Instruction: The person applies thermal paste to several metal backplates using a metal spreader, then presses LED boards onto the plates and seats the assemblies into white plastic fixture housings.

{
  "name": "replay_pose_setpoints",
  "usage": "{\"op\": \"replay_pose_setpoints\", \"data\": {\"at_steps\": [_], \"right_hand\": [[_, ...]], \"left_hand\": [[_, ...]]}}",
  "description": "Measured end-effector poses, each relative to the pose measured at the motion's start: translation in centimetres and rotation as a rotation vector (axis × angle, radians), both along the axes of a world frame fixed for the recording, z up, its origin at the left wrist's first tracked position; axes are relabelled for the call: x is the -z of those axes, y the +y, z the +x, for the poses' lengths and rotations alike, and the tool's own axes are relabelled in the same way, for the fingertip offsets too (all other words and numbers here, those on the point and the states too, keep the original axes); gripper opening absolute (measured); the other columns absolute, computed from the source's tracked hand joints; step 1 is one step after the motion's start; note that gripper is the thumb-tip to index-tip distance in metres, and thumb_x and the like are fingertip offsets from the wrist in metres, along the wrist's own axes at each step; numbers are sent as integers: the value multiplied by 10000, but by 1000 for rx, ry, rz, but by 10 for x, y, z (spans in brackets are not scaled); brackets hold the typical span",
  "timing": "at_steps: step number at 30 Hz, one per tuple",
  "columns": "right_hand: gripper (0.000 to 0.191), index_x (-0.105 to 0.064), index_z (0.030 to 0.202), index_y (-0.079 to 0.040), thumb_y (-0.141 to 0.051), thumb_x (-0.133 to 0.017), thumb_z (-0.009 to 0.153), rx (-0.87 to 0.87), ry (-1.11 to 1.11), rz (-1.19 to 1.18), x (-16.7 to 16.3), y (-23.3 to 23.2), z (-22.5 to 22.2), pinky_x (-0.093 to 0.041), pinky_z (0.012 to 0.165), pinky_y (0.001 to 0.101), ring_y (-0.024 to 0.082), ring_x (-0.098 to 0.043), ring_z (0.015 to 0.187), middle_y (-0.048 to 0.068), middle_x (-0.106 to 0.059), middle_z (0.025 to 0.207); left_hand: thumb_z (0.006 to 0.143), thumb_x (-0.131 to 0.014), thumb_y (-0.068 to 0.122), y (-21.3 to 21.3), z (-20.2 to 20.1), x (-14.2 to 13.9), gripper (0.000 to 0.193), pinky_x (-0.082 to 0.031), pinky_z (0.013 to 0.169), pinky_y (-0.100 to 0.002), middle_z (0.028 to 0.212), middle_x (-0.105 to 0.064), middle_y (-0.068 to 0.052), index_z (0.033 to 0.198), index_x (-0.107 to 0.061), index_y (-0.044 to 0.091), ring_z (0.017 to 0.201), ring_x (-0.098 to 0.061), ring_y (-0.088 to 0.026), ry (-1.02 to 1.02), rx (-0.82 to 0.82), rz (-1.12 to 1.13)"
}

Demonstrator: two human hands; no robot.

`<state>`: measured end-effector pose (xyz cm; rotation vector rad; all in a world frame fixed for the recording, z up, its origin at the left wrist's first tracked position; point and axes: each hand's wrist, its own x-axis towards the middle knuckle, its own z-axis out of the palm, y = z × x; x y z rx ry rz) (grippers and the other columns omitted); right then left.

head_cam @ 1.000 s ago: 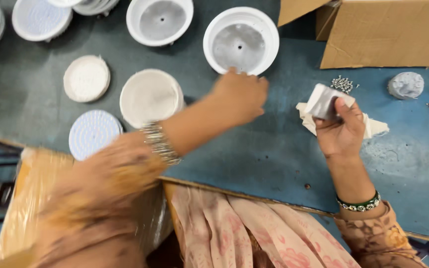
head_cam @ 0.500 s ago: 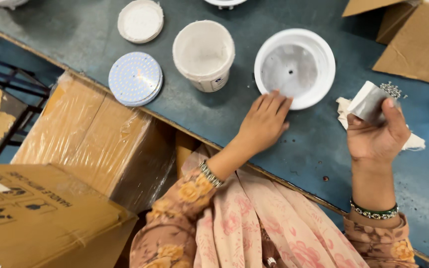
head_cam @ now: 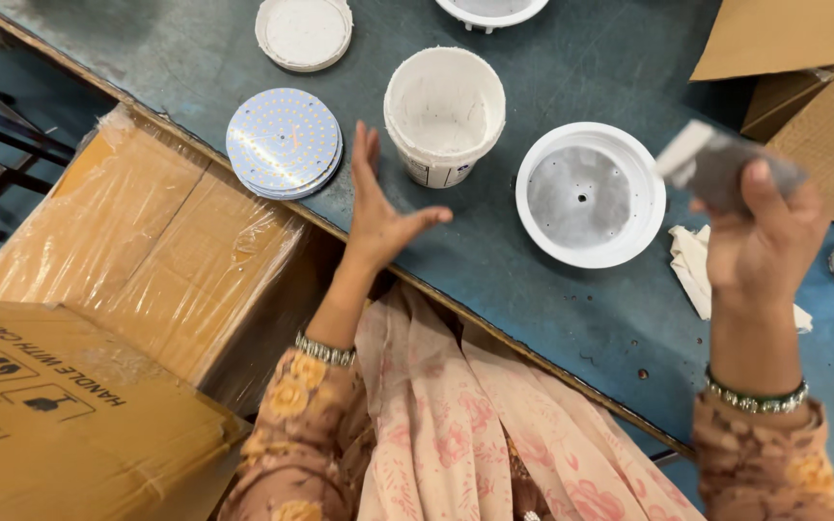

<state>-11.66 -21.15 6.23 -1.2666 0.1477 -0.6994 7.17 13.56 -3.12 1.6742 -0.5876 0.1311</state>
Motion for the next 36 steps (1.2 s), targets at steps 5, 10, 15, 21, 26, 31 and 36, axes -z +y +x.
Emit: {"op": "replay_pose_setpoints", "data": {"at_steps": [5,10,15,21,26,31,36], "right_hand": [[180,-692,1194,10,-116,-742,1077,-123,-23,-326,-45,26,54,-614,881,329,203,-730,965,111,-729,1089],[148,-718,1116,23,-53,-740,991,-292,199,-778,-77,43,121,-493,830,276,138,-622,928,76,-698,1030],[150,-760,1115,-50,-31,-792,969,-595,48,-1293,-102,51,175,-568,854,280,153,-701,958,78,-727,1051],[187,-792,1093,-127,-71,-806,914,-694,-15,-1598,-103,84,204,-550,841,311,186,-675,980,40,-709,1071],[169,-819,1043,-156,-150,-827,874,-659,2,-1731,-104,94,209,-494,703,347,190,-626,863,26,-655,929],[110,-815,1021,-159,-215,-854,935,-537,-120,-1828,-96,91,212,-491,705,340,162,-639,800,-16,-647,872],[101,-808,967,-155,-243,-844,933,-472,-147,-1964,-94,91,211,-498,675,343,174,-649,754,-25,-644,847]], "left_hand": [[598,-1036,446,-22,44,-12,1524,-368,1254,-466,1578,-412,-249,1626,8,29,1478,-452,-370,-26,100,-74],[609,-1037,398,-23,54,-19,1230,-498,1181,-449,1452,-632,-187,1563,-352,34,1377,-631,-339,-105,164,0],[577,-1007,355,-15,54,-19,1140,-467,1187,-448,1436,-651,-188,1513,-451,17,1371,-629,-337,-62,482,16],[560,-1014,395,-13,54,-21,1174,-480,1170,-438,1403,-668,-180,1506,-431,14,1348,-648,-333,-52,514,50],[583,-1010,398,-12,55,-21,1166,-480,1166,-448,1419,-657,-193,1514,-424,9,1356,-637,-356,-84,502,70],[590,-1013,396,-12,56,-19,1168,-482,1175,-453,1423,-656,-198,1519,-420,7,1358,-642,-360,-107,519,44],[592,-1020,386,-13,56,-17,1148,-501,1151,-453,1380,-675,-168,1509,-431,26,1320,-665,-358,-143,480,63]]}}
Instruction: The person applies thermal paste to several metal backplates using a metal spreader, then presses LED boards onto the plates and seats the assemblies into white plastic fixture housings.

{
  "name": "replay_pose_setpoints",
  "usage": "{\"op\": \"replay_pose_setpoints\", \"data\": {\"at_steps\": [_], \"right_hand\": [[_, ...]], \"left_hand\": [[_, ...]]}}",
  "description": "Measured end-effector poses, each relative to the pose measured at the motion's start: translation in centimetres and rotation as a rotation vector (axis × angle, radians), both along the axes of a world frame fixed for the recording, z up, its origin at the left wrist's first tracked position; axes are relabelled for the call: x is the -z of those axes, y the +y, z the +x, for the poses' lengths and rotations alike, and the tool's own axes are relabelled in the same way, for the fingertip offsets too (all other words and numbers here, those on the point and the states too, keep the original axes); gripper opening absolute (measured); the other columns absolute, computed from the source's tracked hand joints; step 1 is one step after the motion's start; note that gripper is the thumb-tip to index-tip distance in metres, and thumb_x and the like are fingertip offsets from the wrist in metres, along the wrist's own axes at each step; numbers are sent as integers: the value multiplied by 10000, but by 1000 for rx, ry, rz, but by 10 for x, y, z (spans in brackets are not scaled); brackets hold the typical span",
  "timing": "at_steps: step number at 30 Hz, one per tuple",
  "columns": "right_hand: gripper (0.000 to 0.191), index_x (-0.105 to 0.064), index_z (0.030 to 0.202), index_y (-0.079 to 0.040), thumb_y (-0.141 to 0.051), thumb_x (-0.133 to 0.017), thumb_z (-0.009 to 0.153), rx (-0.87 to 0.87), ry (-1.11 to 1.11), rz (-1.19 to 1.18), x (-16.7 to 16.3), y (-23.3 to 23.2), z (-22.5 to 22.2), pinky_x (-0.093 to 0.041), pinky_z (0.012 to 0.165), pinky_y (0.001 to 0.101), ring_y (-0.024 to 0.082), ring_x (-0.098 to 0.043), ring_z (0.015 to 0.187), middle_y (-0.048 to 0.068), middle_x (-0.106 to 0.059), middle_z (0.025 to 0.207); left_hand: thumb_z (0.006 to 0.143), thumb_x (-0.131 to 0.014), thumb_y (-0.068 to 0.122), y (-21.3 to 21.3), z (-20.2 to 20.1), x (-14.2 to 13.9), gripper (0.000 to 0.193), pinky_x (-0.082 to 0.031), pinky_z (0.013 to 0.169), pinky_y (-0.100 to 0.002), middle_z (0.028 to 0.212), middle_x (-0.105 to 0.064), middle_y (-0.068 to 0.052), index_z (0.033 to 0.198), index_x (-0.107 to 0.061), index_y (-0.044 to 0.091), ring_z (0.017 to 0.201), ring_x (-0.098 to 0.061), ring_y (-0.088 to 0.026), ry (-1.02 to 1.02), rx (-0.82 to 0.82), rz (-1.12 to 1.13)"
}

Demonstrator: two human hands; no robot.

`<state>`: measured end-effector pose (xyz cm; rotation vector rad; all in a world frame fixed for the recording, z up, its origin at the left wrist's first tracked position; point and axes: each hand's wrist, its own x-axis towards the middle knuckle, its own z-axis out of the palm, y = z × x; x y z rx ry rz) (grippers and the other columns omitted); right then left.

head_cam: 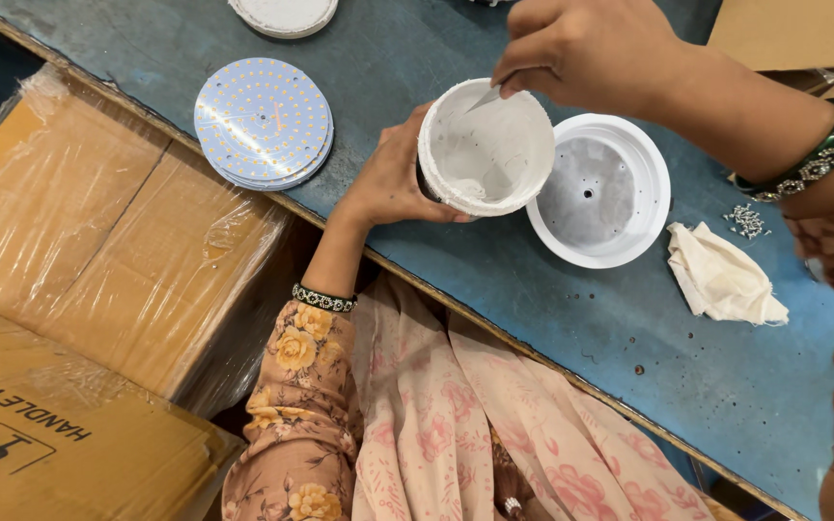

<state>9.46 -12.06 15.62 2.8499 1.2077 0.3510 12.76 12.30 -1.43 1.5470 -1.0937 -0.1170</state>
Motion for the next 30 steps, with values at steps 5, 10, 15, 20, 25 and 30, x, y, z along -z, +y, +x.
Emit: {"op": "replay_pose_setpoints", "data": {"at_steps": [5,10,15,20,25,30], "right_hand": [[89,-802,961,-148,-211,-812,899,80,-9,-105,-2,3,-11,-534,691,346,193,-677,795,-25,-672,893],[140,-809,970,-127,-194,-797,848,207,52,-179,-5,10,-17,-552,687,367,219,-685,793,-4,-686,897],[187,-822,989,-112,-200,-796,825,331,144,-219,-7,16,-20,-561,697,398,246,-708,828,22,-736,922],[227,-826,1019,-116,-194,-802,808,479,257,-258,-9,23,-21,-560,697,435,301,-718,817,89,-765,910],[294,-822,1080,-156,-196,-813,790,638,412,-229,-13,26,-23,-559,693,440,322,-722,751,137,-766,857],[242,-802,1034,-101,-255,-813,847,634,496,152,-27,6,-46,-513,638,381,232,-683,725,85,-743,855]], "left_hand": [[542,-1017,454,0,-3,4,1220,-342,1196,-464,1486,-585,-133,1532,-418,67,1397,-547,-317,-54,-63,74],[507,-1001,525,0,-6,7,1277,-243,1220,-463,1521,-538,-89,1549,-403,93,1442,-445,-292,-54,-113,141],[534,-984,566,-1,-6,6,1260,-216,1225,-496,1523,-532,-94,1543,-398,91,1443,-484,-265,-104,-125,133],[540,-967,595,-2,-11,7,1244,-185,1213,-532,1507,-538,-73,1533,-402,105,1423,-509,-249,-140,-167,156],[557,-958,609,1,-23,11,1223,-178,1220,-554,1491,-540,-51,1525,-393,118,1390,-543,-215,-163,-233,161],[577,-965,630,5,-27,16,1268,-158,1213,-571,1498,-512,-80,1544,-347,89,1418,-514,-241,-181,-259,139]]}}
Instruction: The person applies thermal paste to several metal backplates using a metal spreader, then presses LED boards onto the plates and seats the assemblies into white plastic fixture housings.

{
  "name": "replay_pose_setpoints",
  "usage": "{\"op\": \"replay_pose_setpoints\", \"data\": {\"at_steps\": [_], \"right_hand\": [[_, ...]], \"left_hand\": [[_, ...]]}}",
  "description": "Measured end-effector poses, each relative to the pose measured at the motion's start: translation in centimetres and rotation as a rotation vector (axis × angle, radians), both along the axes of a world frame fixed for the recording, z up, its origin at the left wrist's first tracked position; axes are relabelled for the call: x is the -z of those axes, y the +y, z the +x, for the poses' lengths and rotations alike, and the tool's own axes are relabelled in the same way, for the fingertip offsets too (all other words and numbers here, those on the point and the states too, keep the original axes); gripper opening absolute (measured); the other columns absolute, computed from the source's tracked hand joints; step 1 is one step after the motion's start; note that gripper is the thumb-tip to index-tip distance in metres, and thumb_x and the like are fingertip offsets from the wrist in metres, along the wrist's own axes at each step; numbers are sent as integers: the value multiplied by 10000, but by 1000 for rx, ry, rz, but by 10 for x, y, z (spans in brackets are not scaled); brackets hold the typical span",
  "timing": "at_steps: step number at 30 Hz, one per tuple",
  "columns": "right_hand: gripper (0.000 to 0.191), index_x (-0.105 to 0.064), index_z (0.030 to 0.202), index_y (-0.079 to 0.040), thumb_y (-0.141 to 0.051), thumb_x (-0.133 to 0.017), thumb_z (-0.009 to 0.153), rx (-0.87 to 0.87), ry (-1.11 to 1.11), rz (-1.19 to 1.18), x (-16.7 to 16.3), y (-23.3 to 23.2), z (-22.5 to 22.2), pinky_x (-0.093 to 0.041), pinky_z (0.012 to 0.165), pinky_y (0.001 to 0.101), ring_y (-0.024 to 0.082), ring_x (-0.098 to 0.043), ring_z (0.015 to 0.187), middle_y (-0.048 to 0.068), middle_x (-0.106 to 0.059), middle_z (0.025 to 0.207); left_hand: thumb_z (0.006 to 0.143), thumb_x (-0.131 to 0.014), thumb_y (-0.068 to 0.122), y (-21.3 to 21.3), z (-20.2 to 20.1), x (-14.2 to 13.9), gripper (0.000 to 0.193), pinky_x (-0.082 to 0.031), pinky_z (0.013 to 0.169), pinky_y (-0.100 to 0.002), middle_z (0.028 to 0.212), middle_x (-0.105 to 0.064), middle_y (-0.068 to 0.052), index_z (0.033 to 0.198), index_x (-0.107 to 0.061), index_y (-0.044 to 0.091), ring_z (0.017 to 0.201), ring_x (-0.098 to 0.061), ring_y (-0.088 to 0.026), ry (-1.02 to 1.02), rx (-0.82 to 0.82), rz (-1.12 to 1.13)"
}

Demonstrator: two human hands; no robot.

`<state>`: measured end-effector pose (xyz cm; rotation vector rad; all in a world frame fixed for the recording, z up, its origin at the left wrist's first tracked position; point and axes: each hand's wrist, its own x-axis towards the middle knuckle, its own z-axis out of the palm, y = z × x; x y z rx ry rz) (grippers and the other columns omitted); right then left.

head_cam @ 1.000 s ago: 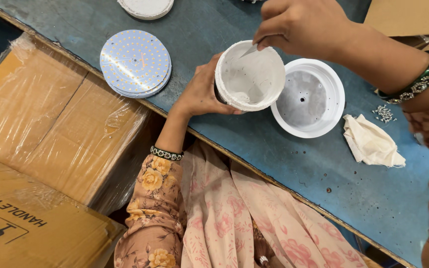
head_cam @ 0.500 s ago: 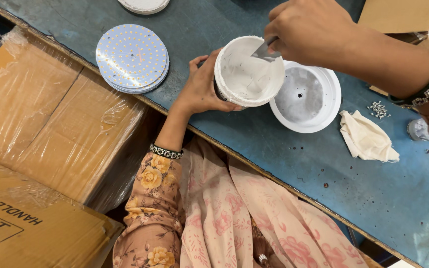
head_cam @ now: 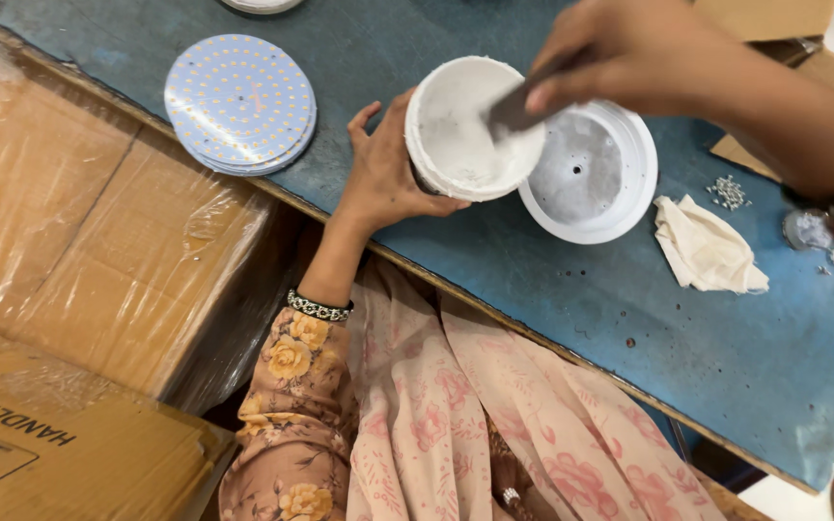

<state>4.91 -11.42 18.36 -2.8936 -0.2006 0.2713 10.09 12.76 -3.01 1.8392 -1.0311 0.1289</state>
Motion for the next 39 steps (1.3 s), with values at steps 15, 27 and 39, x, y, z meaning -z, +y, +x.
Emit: {"op": "replay_pose_setpoints", "data": {"at_steps": [15,27,39], "right_hand": [[227,-781,1211,-60,-2,-789,991,176,-708,139,151,-74,-127,-538,825,327,224,-668,969,75,-738,1171],[282,-792,1185,-127,-79,-776,908,1,-615,-107,153,-62,-114,-494,916,363,195,-683,944,-20,-760,1147],[221,-777,1169,-91,-9,-783,964,94,-670,163,124,-55,-147,-495,867,320,185,-708,966,32,-770,1144]], "left_hand": [[897,-842,236,16,-113,-12,299,-473,622,-291,862,-630,-60,1011,-614,80,691,-572,-165,433,-312,-197],[917,-760,366,-80,-125,-20,272,-511,589,-331,895,-633,15,1148,-686,243,739,-659,-173,-43,-84,101],[946,-752,295,-73,-128,-22,260,-533,645,-335,934,-649,-13,1173,-697,180,790,-666,-191,9,-59,34]]}}
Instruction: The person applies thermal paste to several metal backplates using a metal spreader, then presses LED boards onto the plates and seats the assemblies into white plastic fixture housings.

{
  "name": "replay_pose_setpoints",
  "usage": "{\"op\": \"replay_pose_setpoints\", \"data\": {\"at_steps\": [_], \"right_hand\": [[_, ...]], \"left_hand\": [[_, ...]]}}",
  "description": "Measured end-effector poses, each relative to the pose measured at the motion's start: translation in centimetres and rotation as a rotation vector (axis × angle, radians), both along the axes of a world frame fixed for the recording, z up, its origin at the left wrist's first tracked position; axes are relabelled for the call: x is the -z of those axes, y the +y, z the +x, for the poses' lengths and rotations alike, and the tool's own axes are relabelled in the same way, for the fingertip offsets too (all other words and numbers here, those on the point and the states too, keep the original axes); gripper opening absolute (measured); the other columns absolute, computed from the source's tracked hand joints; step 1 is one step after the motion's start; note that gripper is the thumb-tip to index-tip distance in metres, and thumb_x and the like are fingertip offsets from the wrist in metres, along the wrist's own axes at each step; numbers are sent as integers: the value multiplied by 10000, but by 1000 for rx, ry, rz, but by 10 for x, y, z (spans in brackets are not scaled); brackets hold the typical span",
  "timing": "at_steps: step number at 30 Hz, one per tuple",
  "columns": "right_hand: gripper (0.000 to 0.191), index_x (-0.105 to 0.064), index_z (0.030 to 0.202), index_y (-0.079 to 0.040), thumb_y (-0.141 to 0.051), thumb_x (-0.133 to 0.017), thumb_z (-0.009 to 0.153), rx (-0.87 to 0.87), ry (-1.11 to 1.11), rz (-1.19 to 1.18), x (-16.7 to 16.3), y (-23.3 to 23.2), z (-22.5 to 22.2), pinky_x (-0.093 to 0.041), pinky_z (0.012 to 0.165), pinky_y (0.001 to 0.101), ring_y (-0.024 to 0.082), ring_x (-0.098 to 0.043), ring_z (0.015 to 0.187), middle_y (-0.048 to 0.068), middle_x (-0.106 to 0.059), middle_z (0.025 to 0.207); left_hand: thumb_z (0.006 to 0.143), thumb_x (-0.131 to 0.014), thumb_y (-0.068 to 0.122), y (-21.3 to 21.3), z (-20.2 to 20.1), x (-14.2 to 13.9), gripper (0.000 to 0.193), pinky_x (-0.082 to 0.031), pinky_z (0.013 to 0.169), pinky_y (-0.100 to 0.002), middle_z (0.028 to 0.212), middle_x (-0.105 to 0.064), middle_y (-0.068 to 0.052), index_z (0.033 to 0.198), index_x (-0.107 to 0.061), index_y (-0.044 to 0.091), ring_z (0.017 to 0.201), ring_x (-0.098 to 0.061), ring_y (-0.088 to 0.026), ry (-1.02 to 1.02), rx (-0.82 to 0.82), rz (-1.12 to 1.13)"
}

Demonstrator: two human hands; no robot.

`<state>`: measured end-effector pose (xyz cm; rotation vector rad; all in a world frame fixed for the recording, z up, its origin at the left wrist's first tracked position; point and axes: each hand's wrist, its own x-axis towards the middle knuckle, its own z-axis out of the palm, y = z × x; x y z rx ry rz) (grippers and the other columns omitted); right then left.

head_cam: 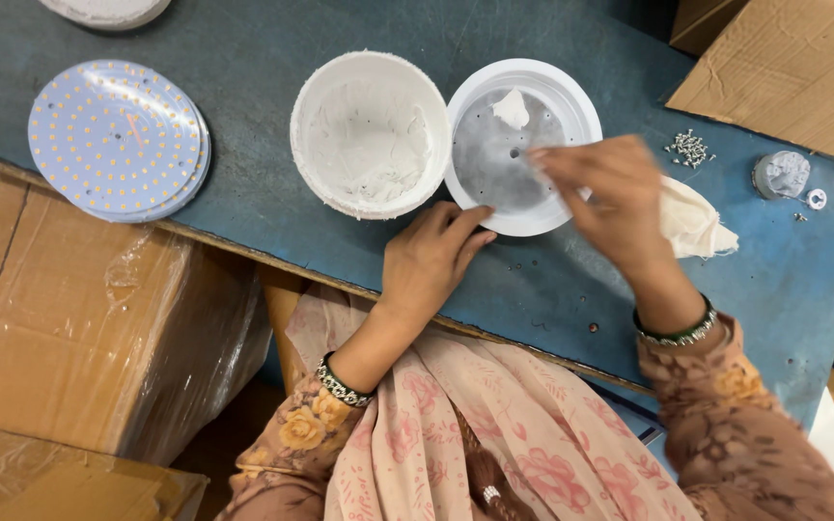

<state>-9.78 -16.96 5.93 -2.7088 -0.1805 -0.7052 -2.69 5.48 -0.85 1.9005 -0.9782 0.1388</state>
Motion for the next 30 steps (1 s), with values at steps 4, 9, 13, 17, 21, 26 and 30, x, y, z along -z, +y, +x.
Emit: {"op": "replay_pose_setpoints", "data": {"at_steps": [4,9,13,17,21,26,30], "right_hand": [[120,-758,1178,-6,39,-772,1067,92,-145,224,-20,-13,-19,-549,881,270,186,-739,978,117,-774,1134],[63,-719,1116,52,20,-749,1070,49,-195,226,-27,-11,-10,-556,871,273,238,-737,990,197,-753,1113],[151,-733,1130,87,-33,-810,1081,32,-292,322,-39,-7,7,-505,780,255,233,-706,941,218,-753,1101],[186,-701,1137,76,-78,-780,1067,-87,-243,497,-59,-2,14,-559,762,242,194,-690,898,168,-693,1127],[184,-681,1167,75,-84,-757,1110,-117,-117,602,-67,-2,13,-598,800,246,182,-703,906,136,-675,1101],[190,-677,1177,104,-64,-764,1160,-40,-50,631,-63,-21,4,-548,774,246,178,-664,860,143,-685,1053],[181,-686,1130,105,-52,-776,1141,-123,-49,852,-58,-30,21,-505,727,273,189,-633,799,152,-696,993]], "left_hand": [[914,-829,257,37,-5,4,286,-518,641,-320,929,-674,-34,1137,-719,118,729,-640,-197,98,49,-96],[823,-951,254,109,29,16,414,-522,672,-299,980,-658,-55,1089,-668,108,735,-625,-151,210,-269,-262],[702,-1005,353,117,89,30,1239,-452,1256,-455,1597,-423,-185,1618,-215,85,1549,-453,-345,339,14,-261],[642,-1045,411,89,146,26,1439,-277,1331,-520,1713,-259,-219,1646,-69,74,1612,-286,-383,229,336,-240],[587,-1041,477,70,147,14,1376,-372,1280,-499,1629,-408,-164,1626,-215,113,1540,-423,-342,241,241,-116],[533,-1012,658,67,83,17,1439,-348,1246,-557,1542,-456,-117,1611,-218,129,1468,-504,-307,238,-121,-16],[522,-985,667,73,105,18,1549,-244,1272,-608,1649,-329,-170,1652,-84,111,1547,-341,-418,188,77,-152]]}}
